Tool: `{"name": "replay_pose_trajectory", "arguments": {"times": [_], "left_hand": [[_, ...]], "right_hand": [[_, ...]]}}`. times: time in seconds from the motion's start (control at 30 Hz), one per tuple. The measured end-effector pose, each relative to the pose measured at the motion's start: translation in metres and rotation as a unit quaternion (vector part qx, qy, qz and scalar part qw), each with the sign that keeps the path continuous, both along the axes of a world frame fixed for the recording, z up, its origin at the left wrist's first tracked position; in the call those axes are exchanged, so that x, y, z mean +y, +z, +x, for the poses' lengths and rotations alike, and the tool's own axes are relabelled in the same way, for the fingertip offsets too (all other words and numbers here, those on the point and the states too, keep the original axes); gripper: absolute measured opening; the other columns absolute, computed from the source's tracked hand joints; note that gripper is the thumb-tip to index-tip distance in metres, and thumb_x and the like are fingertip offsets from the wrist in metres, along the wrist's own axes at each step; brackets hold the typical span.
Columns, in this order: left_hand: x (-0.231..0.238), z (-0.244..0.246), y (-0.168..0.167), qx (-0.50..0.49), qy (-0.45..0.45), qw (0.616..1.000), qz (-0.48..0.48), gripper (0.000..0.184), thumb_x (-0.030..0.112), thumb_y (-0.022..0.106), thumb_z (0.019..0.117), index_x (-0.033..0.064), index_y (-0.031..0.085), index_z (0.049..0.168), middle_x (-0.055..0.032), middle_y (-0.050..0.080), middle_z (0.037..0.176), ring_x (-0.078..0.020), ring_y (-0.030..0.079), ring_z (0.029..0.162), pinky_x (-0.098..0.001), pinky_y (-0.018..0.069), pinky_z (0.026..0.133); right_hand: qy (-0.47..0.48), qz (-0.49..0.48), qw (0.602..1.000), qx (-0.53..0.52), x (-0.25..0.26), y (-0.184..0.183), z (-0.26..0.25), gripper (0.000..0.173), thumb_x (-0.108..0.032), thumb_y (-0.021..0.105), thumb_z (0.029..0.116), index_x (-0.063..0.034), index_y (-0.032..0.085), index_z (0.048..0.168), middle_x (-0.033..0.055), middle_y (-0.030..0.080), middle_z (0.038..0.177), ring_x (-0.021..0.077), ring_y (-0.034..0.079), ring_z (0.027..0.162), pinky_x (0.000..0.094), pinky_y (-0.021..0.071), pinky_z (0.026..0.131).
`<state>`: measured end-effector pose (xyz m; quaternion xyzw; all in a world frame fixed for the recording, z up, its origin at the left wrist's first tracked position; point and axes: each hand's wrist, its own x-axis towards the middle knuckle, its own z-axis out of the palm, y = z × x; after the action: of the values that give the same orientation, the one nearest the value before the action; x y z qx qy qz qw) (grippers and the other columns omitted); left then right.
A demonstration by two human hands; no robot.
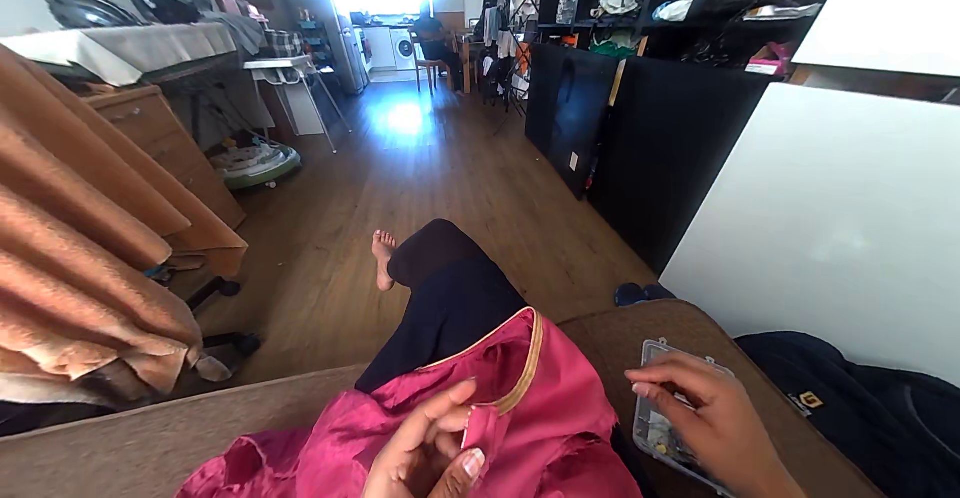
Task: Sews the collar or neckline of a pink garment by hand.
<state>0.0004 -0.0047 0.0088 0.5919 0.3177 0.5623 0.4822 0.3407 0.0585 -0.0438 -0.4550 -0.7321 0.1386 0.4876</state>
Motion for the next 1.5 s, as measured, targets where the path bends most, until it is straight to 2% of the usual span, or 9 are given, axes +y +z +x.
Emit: {"name": "replay_pose_trajectory", "arguments": {"times": [0.1, 0.17, 0.3, 0.63, 0.83, 0.93, 1.03, 1.33, 1.5], "left_hand": [[-0.003, 0.001, 0.003, 0.001, 0.017, 1.0, -0.005, 0.038, -0.01, 0.061, 0.0921, -0.0011, 0.06, 0.129, 0.0057, 0.073, 0.112, -0.0011, 0.068, 0.087, -0.0225, 0.0583, 0.079], [-0.005, 0.001, 0.003, -0.01, 0.023, 1.0, -0.008, 0.036, -0.011, 0.06, 0.0918, 0.0003, 0.061, 0.126, 0.0066, 0.074, 0.107, -0.0013, 0.068, 0.086, -0.0228, 0.0585, 0.078], [-0.009, 0.0, 0.002, -0.028, 0.026, 0.999, 0.01, 0.034, -0.008, 0.059, 0.0944, 0.0026, 0.06, 0.127, 0.0087, 0.075, 0.105, -0.0008, 0.069, 0.088, -0.023, 0.0585, 0.08], [-0.013, 0.004, 0.004, -0.053, 0.085, 0.995, 0.004, 0.04, -0.013, 0.06, 0.09, 0.0002, 0.051, 0.127, 0.0076, 0.072, 0.088, -0.0032, 0.069, 0.077, -0.024, 0.059, 0.072], [-0.009, 0.001, 0.001, -0.113, 0.086, 0.99, -0.014, 0.038, -0.013, 0.064, 0.0891, 0.0099, 0.053, 0.117, 0.008, 0.074, 0.087, -0.0018, 0.069, 0.075, -0.0216, 0.0587, 0.07], [-0.008, 0.002, 0.0, -0.118, 0.076, 0.99, -0.02, 0.035, -0.014, 0.062, 0.0886, 0.0134, 0.052, 0.109, 0.0082, 0.074, 0.09, -0.002, 0.07, 0.079, -0.0225, 0.059, 0.074], [-0.008, 0.004, -0.003, -0.128, 0.057, 0.99, -0.013, 0.034, -0.012, 0.065, 0.0883, 0.0146, 0.057, 0.107, 0.008, 0.074, 0.092, -0.0024, 0.071, 0.083, -0.0232, 0.0595, 0.077], [-0.007, -0.004, -0.002, -0.076, 0.014, 0.997, 0.008, 0.025, -0.001, 0.06, 0.0985, 0.0081, 0.075, 0.117, 0.005, 0.077, 0.107, -0.002, 0.071, 0.092, -0.0233, 0.0588, 0.085], [-0.007, -0.004, -0.003, -0.057, 0.048, 0.997, 0.002, 0.023, -0.007, 0.063, 0.0931, 0.0065, 0.075, 0.108, 0.0057, 0.077, 0.096, -0.0008, 0.07, 0.082, -0.0218, 0.0587, 0.076]], "right_hand": [[0.124, 0.027, 0.989, 0.078, -0.031, 0.049, -0.069, 0.008, -0.02, 0.072, 0.0968, -0.0134, 0.074, 0.1, -0.0024, 0.074, 0.096, -0.0004, 0.069, 0.088, 0.0177, 0.0597, 0.076], [0.174, 0.068, 0.979, 0.082, -0.046, 0.066, -0.11, 0.004, -0.01, 0.072, 0.0957, -0.0057, 0.071, 0.096, 0.0042, 0.074, 0.094, 0.0052, 0.071, 0.093, 0.02, 0.0592, 0.083], [0.142, 0.231, 0.963, -0.002, -0.045, 0.06, -0.158, 0.005, -0.001, 0.065, 0.0964, -0.003, 0.069, 0.096, 0.0102, 0.074, 0.096, 0.0149, 0.07, 0.102, 0.0214, 0.0537, 0.097], [0.079, 0.348, 0.918, -0.175, -0.046, 0.045, -0.167, 0.017, -0.007, 0.055, 0.1025, -0.0047, 0.071, 0.107, 0.0133, 0.077, 0.098, 0.0231, 0.072, 0.096, 0.0283, 0.0545, 0.087], [0.085, 0.336, 0.923, -0.167, -0.048, 0.04, -0.171, 0.019, -0.008, 0.054, 0.1032, -0.0059, 0.067, 0.116, 0.0138, 0.077, 0.109, 0.0236, 0.07, 0.106, 0.029, 0.0522, 0.089], [0.107, 0.245, 0.963, -0.019, -0.048, 0.041, -0.177, 0.011, -0.006, 0.064, 0.0993, -0.003, 0.069, 0.108, 0.0103, 0.075, 0.102, 0.016, 0.07, 0.107, 0.0234, 0.0535, 0.098], [0.157, 0.146, 0.971, 0.104, -0.044, 0.048, -0.177, 0.007, -0.005, 0.071, 0.0953, -0.0016, 0.067, 0.1, 0.0078, 0.072, 0.096, 0.0097, 0.069, 0.098, 0.0196, 0.055, 0.092], [0.209, 0.051, 0.962, 0.166, -0.041, 0.049, -0.17, 0.009, -0.004, 0.072, 0.0942, -0.0002, 0.065, 0.1, 0.0095, 0.072, 0.096, 0.0092, 0.07, 0.094, 0.0226, 0.0589, 0.084], [0.16, 0.059, 0.977, 0.132, -0.042, 0.051, -0.168, 0.016, -0.012, 0.077, 0.0924, -0.0022, 0.065, 0.099, 0.0076, 0.071, 0.091, 0.0076, 0.068, 0.087, 0.0198, 0.0561, 0.079]]}}
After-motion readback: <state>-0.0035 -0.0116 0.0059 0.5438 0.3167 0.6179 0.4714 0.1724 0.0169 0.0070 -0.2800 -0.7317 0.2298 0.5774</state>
